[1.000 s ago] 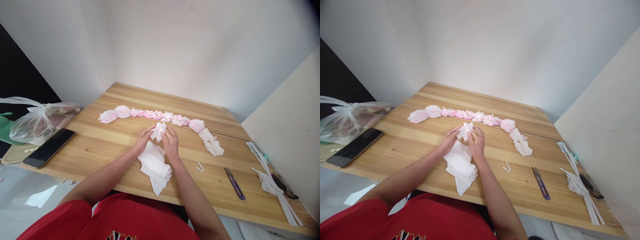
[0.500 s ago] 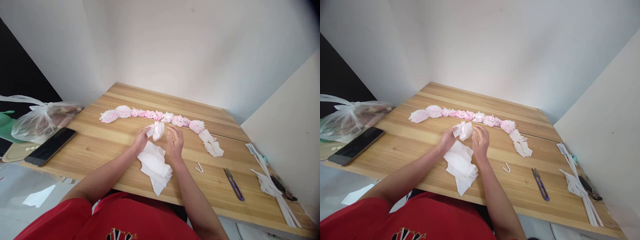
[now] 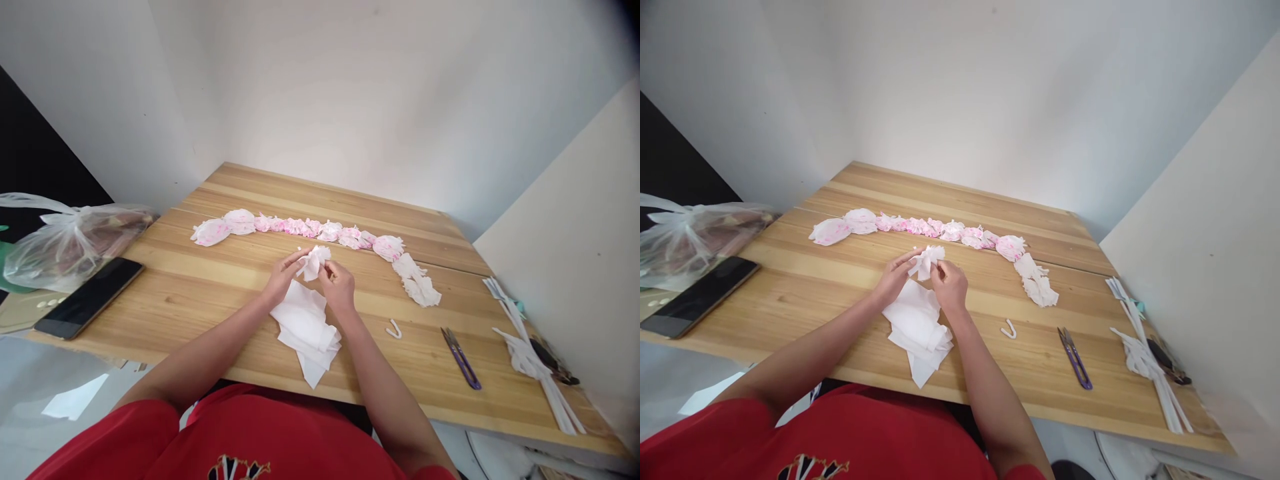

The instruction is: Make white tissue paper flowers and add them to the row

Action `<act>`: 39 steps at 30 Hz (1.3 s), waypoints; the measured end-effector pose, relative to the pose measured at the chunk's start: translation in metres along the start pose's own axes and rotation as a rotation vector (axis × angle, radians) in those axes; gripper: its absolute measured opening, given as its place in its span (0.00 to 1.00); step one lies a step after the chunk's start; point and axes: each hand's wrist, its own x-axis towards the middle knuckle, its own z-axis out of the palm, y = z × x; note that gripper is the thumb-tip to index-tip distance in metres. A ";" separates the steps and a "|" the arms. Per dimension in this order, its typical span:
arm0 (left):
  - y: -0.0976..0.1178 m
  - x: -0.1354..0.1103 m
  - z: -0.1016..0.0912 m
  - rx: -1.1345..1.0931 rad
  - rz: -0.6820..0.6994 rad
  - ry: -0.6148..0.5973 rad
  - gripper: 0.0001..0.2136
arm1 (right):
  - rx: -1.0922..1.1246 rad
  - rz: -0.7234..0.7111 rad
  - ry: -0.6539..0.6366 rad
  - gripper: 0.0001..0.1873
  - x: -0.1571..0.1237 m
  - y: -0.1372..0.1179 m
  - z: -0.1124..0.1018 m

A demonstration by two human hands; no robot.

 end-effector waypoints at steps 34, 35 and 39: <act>0.007 -0.002 0.002 0.143 -0.032 0.195 0.15 | 0.195 0.092 0.054 0.16 -0.002 -0.007 -0.007; 0.008 -0.003 0.003 0.156 -0.021 0.192 0.17 | 0.157 0.041 0.066 0.16 -0.003 -0.009 -0.009; 0.009 -0.007 0.007 0.284 0.116 0.127 0.20 | 0.017 -0.070 0.014 0.14 -0.004 -0.013 -0.008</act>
